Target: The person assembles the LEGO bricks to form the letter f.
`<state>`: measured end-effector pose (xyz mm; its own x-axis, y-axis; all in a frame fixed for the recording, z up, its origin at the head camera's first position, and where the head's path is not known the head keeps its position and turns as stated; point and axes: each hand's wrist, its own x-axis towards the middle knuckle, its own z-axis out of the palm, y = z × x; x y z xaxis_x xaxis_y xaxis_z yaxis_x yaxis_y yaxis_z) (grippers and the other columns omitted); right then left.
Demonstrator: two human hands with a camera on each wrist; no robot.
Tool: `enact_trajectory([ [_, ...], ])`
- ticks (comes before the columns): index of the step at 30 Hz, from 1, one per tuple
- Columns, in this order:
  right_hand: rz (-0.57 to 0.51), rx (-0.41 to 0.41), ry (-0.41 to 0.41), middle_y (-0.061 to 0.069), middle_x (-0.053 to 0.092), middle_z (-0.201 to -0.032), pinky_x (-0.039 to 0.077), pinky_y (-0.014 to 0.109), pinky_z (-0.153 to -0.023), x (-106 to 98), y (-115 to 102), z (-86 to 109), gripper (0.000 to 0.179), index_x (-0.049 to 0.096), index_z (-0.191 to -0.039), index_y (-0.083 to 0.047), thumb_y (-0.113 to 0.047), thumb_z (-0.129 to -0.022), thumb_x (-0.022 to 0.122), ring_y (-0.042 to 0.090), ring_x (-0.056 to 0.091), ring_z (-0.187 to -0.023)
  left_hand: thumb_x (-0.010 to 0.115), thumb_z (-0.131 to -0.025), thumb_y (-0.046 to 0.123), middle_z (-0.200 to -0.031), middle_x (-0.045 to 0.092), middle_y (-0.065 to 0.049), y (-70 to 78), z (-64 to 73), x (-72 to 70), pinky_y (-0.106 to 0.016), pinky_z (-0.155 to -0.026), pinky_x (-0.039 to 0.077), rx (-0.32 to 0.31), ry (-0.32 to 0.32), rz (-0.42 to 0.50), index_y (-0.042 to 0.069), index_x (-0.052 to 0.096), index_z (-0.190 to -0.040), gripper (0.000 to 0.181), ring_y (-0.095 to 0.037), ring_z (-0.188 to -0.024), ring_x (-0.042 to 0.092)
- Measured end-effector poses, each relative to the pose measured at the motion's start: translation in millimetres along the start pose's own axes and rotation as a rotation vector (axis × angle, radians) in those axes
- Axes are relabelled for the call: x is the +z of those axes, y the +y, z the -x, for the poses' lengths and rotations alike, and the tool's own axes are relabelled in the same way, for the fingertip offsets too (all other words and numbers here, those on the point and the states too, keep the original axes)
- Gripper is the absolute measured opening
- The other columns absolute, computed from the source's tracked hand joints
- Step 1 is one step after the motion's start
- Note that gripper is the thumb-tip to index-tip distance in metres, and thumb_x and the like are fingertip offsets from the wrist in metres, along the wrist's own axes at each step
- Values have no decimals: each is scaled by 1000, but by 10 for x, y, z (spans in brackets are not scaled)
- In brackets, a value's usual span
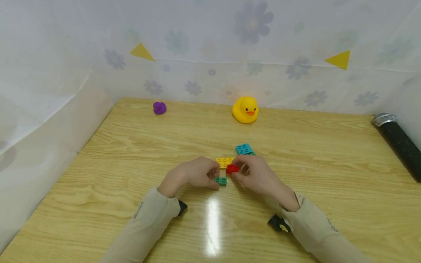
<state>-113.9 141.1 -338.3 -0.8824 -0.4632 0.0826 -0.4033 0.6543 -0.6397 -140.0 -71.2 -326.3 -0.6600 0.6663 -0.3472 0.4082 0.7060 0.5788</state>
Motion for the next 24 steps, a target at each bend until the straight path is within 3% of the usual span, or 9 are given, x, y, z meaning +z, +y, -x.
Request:
enact_trajectory([
  [9,-18,-28,69,2,67,-87,51,26,-63,22,-11,8,16,68,-99,-6,-7,-84,73,14,60,-72,73,-86,21,-81,59,3,19,3,10,-27,-69,44,12,3,-7,12,59,-89,17,-12,-74,53],
  [16,-34,-12,69,2,67,-88,50,24,-62,20,-20,0,19,68,-102,-6,-9,-85,73,13,59,-71,75,-85,20,-78,59,3,12,-11,29,-27,-68,43,-6,13,-10,13,60,-90,17,-12,-72,53],
  [24,-67,-59,81,2,68,-87,51,24,-62,36,-11,-3,17,68,-99,-6,-9,-84,74,13,61,-70,76,-83,17,-75,57,2,21,-30,51,-28,-67,43,-3,37,-31,12,60,-87,18,-13,-70,51],
])
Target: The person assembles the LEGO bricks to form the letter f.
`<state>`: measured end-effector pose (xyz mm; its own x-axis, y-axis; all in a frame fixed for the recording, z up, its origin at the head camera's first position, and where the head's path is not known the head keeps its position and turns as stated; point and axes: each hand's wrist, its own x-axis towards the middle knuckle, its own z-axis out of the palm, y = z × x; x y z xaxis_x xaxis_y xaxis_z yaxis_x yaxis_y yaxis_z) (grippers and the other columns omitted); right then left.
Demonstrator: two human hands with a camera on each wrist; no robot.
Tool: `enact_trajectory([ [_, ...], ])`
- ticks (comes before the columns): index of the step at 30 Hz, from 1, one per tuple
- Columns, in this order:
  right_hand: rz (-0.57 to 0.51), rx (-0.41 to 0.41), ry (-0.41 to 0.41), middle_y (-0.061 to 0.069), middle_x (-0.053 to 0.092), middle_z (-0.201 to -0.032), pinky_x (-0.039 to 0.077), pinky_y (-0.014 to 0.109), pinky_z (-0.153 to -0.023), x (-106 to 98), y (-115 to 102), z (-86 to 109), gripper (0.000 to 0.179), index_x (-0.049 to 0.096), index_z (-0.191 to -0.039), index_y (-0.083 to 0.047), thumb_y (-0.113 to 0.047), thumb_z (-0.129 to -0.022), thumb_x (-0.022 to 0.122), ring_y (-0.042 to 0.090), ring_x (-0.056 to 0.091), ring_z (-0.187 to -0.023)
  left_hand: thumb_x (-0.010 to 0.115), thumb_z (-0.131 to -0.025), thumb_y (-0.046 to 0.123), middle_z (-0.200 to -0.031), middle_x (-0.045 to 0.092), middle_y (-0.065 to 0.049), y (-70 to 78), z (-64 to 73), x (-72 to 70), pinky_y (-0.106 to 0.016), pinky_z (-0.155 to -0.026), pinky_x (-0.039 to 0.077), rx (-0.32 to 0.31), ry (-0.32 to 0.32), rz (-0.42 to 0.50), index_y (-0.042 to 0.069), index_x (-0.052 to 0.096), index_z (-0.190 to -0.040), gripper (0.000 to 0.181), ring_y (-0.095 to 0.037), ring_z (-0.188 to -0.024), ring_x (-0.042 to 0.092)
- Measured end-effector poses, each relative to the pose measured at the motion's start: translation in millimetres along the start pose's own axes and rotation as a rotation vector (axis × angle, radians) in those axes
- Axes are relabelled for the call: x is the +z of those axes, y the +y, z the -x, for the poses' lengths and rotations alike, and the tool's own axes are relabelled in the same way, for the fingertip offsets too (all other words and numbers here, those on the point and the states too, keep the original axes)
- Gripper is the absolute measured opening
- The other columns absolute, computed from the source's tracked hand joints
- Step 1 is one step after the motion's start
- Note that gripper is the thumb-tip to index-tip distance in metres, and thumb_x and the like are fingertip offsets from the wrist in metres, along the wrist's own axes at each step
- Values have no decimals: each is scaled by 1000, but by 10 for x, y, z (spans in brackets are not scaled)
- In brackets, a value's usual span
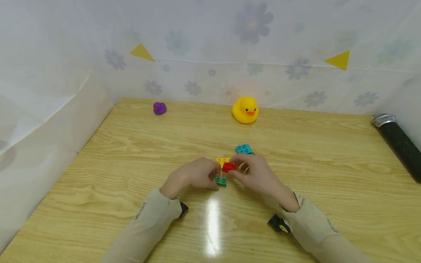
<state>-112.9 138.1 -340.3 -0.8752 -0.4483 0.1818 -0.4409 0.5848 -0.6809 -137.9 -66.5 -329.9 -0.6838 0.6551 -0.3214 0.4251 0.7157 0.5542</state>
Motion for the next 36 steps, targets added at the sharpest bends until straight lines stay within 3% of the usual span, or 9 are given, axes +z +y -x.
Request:
enact_trajectory([
  [13,-22,-5,-21,2,68,-93,51,25,-63,10,-7,4,15,67,-98,-7,-4,-84,72,14,61,-72,75,-83,17,-77,57,1,-6,-21,12,-28,-66,42,8,64,-15,10,60,-86,17,-14,-71,51],
  [25,-33,-19,-54,-1,66,-88,52,24,-63,20,-40,9,13,66,-94,-8,-8,-83,74,11,61,-72,77,-82,19,-75,57,2,11,-31,22,-28,-67,44,26,64,-33,10,61,-89,20,-14,-70,52],
  [32,-27,-14,-54,-1,66,-88,51,24,-63,28,-39,12,14,66,-94,-8,-8,-83,75,11,61,-72,79,-80,18,-76,59,2,-20,-16,1,-28,-67,45,6,66,25,11,61,-90,22,-14,-71,53],
  [36,-30,-28,-51,-1,66,-87,51,24,-62,33,-33,11,14,66,-94,-8,-8,-83,75,10,61,-71,79,-81,16,-75,59,2,-31,-7,-18,-27,-67,45,27,67,42,10,62,-90,20,-14,-70,53],
])
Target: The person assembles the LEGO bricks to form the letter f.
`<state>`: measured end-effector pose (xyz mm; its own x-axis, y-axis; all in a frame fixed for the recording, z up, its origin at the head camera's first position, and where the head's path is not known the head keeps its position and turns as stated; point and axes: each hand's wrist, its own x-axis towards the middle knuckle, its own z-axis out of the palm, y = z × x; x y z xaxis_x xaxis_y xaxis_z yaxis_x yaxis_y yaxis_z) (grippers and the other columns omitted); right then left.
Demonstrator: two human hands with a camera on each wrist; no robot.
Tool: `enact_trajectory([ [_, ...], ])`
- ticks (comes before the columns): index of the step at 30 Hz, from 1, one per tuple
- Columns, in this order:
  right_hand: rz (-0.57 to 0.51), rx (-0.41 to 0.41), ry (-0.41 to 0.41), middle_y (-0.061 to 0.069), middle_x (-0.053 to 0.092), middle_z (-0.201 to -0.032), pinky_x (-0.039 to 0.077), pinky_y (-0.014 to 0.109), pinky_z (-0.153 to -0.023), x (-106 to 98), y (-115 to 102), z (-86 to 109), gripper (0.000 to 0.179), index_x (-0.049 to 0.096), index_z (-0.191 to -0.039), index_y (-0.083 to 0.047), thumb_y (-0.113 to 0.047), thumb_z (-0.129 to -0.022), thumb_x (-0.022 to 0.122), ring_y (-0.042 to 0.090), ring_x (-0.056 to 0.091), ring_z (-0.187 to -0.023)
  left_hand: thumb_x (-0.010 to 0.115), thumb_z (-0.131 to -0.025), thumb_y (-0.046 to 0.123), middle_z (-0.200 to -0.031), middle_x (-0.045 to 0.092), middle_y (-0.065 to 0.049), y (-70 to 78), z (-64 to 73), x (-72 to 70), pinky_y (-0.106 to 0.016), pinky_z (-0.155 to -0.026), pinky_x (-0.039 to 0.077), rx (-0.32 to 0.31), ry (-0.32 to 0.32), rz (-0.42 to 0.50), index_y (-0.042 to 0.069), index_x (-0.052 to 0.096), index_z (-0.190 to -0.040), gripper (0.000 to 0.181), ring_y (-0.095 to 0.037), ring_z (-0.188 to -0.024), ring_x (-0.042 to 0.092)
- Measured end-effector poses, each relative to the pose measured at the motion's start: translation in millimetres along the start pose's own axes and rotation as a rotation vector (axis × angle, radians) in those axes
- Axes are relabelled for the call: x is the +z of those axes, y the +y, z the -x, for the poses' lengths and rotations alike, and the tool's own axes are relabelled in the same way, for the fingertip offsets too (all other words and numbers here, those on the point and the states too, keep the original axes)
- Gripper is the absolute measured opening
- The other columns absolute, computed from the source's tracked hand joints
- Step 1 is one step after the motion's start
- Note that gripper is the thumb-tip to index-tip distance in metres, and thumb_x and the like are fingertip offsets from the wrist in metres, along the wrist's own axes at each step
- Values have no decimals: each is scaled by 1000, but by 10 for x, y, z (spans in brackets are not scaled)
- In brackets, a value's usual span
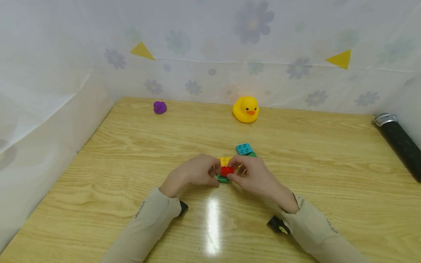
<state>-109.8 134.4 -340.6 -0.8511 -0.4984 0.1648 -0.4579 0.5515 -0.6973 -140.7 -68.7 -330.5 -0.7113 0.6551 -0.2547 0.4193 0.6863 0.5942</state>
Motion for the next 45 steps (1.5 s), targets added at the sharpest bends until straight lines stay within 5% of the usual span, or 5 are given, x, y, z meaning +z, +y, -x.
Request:
enact_trajectory([
  [19,21,-58,-30,1,68,-87,50,23,-57,21,20,15,13,67,-94,-6,-6,-83,74,9,60,-68,77,-83,18,-73,57,2,4,-6,14,-24,-63,42,57,-7,-38,9,60,-87,19,-12,-67,51],
  [45,60,-69,-24,-1,67,-82,47,22,-53,19,14,11,14,69,-90,-8,-4,-79,76,5,55,-61,77,-83,21,-78,59,3,22,-28,48,-26,-67,45,16,-6,-53,10,62,-87,19,-12,-72,54],
])
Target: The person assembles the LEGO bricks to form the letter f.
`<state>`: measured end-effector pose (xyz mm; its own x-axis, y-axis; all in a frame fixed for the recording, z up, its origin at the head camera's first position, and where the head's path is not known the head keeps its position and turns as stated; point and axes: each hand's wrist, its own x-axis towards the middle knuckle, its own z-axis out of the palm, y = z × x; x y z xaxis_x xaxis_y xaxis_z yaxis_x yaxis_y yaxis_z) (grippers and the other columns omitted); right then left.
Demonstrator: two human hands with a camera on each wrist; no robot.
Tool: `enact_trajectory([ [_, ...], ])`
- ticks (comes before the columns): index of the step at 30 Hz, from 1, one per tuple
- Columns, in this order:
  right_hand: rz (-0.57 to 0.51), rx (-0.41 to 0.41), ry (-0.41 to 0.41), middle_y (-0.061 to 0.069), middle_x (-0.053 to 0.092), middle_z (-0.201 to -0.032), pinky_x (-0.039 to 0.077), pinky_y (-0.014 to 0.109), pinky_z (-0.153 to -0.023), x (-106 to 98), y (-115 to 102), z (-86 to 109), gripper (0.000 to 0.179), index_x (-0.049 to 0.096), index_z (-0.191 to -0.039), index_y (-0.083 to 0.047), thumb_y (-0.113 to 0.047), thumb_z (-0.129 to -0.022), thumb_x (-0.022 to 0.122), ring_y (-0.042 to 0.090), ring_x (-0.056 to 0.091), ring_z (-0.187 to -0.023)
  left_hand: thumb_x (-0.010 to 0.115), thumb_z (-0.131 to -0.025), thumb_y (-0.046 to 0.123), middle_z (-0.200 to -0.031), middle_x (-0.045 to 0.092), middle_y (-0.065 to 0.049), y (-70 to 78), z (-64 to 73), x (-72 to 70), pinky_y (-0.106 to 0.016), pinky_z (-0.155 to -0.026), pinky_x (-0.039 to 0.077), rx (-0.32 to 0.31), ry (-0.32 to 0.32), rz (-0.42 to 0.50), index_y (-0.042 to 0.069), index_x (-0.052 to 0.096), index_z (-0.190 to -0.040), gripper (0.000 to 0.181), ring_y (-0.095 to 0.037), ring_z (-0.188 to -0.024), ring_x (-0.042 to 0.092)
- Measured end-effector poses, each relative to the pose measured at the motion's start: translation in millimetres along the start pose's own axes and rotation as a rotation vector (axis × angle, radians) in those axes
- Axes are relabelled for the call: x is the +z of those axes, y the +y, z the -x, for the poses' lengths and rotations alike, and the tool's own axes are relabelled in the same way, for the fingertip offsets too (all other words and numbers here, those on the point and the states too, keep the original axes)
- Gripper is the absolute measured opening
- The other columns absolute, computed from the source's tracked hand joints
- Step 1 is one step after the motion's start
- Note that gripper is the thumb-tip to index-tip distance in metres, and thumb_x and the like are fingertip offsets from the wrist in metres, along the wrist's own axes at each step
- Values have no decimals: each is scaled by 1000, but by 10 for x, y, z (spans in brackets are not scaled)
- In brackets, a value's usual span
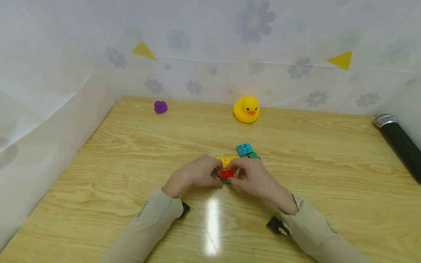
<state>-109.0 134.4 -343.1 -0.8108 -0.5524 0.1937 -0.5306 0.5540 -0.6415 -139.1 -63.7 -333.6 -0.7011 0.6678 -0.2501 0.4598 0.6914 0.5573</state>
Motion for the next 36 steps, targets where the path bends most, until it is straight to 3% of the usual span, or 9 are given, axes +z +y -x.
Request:
enact_trajectory([
  [16,-3,20,-1,-1,67,-78,46,22,-50,-16,-10,-2,13,70,-87,-8,-3,-78,78,6,53,-56,77,-83,21,-76,58,3,0,-11,5,-25,-65,44,8,2,1,10,61,-86,20,-12,-70,53],
  [27,67,34,6,-3,65,-72,43,22,-48,-35,-42,-4,12,71,-83,-11,-6,-76,80,5,49,-53,77,-83,21,-76,58,3,9,-14,-2,-24,-64,43,16,1,4,10,60,-83,21,-12,-69,52],
  [31,62,43,0,-4,66,-75,44,22,-49,-30,-41,3,12,71,-83,-11,-7,-77,80,5,49,-53,76,-84,21,-75,56,3,-8,-9,-9,-24,-62,41,45,-11,45,11,60,-87,19,-10,-68,50],
  [36,44,37,-3,-3,67,-77,44,22,-48,-25,-32,-9,12,71,-84,-11,-7,-77,80,6,49,-53,73,-86,17,-73,56,3,-20,14,-48,-23,-60,41,131,12,134,12,59,-91,16,-9,-65,49],
])
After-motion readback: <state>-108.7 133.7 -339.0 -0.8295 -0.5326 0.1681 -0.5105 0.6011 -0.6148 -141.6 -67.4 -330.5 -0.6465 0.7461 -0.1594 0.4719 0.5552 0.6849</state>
